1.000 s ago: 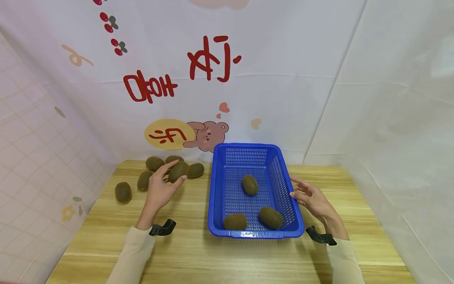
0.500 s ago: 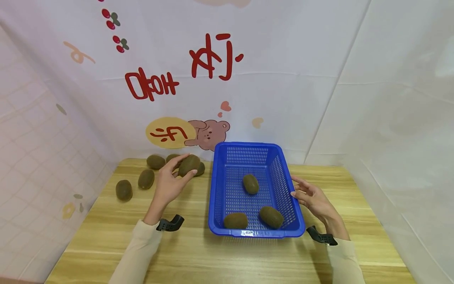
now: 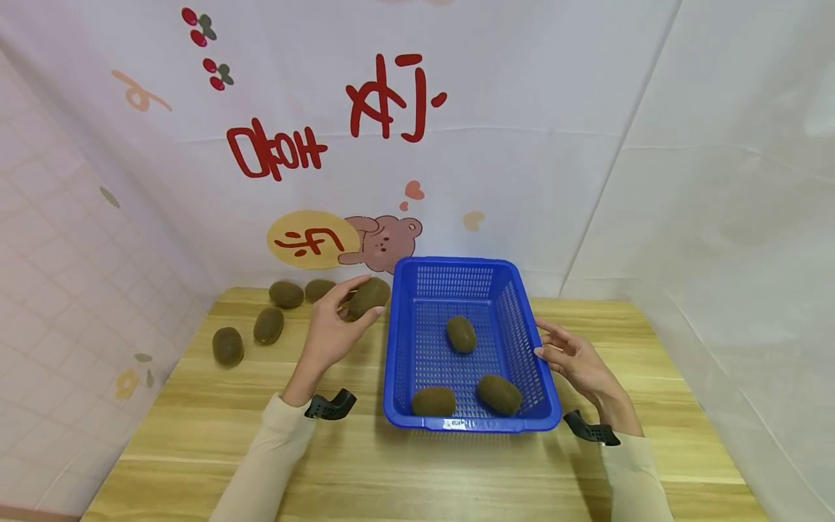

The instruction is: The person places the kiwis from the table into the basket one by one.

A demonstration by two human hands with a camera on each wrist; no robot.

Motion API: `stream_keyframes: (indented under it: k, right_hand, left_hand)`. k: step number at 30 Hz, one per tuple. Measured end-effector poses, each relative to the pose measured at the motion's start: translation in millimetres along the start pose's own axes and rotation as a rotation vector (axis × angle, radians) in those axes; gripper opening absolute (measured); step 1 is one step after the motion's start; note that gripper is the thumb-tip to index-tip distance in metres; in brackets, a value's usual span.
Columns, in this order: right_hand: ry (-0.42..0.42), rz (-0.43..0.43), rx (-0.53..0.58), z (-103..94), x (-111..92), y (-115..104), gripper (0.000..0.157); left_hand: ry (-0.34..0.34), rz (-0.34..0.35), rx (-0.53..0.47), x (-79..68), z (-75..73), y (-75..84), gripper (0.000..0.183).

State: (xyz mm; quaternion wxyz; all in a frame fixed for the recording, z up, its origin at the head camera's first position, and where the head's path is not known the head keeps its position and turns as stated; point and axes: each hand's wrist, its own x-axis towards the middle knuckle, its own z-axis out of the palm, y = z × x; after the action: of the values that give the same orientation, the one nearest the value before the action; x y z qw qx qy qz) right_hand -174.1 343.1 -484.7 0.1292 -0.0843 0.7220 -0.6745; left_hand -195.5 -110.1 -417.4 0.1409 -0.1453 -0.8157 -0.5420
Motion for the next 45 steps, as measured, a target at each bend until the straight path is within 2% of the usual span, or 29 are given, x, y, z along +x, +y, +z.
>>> stream_keyframes:
  k: [8,18,31,39,45]
  right_hand:
    - [-0.002,0.003,-0.003,-0.2,1,-2,0.07]
    - [0.003,0.008,-0.011,-0.7,0,-2,0.069]
    - [0.015,0.026,-0.039,-0.7,0,-3,0.071]
    - [0.005,0.014,-0.019,0.6,-1,-2,0.069]
    - [0.013,0.007,-0.017,0.5,-1,-2,0.069]
  left_hand:
    - [-0.052,0.015,-0.069,3.2,13.8,6.6,0.057]
    - [-0.099,0.057,-0.104,8.1,31.6,13.9,0.057]
    - [-0.176,0.102,-0.008,12.0,47.8,21.2,0.058]
    - [-0.243,0.05,0.12,9.5,47.9,18.4,0.063]
    - [-0.24,0.021,0.203,9.4,39.9,16.4,0.071]
